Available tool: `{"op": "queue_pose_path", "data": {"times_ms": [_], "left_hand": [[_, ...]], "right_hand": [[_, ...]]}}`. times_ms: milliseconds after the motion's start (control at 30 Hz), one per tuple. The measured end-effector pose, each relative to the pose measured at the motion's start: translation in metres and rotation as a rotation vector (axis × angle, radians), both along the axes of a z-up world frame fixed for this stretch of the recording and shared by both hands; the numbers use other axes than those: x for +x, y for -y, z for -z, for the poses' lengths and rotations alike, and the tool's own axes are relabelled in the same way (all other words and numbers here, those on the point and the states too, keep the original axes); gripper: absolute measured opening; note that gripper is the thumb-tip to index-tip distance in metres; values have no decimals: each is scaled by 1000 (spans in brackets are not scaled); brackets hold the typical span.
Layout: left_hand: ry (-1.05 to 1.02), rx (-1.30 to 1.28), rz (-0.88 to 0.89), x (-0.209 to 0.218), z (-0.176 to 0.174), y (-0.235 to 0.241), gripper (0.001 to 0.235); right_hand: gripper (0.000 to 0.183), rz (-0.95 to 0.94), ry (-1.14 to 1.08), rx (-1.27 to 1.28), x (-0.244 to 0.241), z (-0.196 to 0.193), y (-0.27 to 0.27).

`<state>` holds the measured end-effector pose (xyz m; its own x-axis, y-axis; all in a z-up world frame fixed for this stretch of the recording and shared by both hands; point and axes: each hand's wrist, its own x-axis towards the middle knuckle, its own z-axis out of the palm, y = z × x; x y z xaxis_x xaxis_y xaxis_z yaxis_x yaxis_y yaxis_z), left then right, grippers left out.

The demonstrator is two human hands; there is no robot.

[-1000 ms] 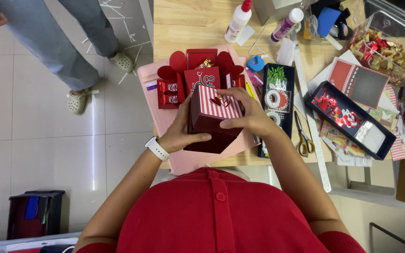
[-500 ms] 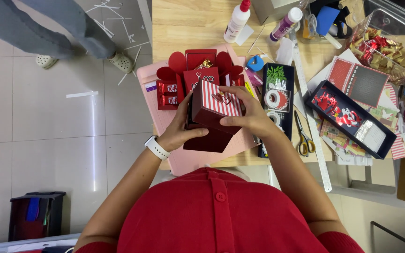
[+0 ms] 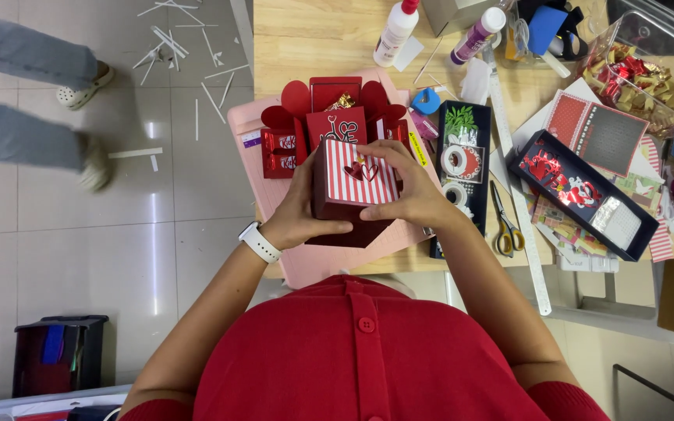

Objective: Assembling and nesting components of a decorative explosion gift box.

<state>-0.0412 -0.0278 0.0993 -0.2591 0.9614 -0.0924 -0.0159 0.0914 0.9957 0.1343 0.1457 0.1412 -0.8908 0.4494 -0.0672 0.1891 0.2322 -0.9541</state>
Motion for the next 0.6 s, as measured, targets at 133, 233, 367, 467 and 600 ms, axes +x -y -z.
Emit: {"op": "queue_pose_path", "data": {"times_ms": [133, 233, 367, 467, 600], "left_hand": [[-48, 92, 20, 2, 4, 2, 151], [15, 147, 38, -2, 8, 3, 150], [-2, 199, 70, -6, 4, -1, 145], [-47, 255, 101, -5, 10, -5, 153], [-43, 259, 135, -7, 13, -2, 154]], "right_hand": [[105, -69, -1, -9, -1, -6, -3], [107, -101, 4, 1, -1, -15, -5], [101, -128, 61, 67, 0, -25, -2], [101, -115, 71, 95, 1, -27, -1], [101, -115, 74, 111, 5, -30, 1]]}}
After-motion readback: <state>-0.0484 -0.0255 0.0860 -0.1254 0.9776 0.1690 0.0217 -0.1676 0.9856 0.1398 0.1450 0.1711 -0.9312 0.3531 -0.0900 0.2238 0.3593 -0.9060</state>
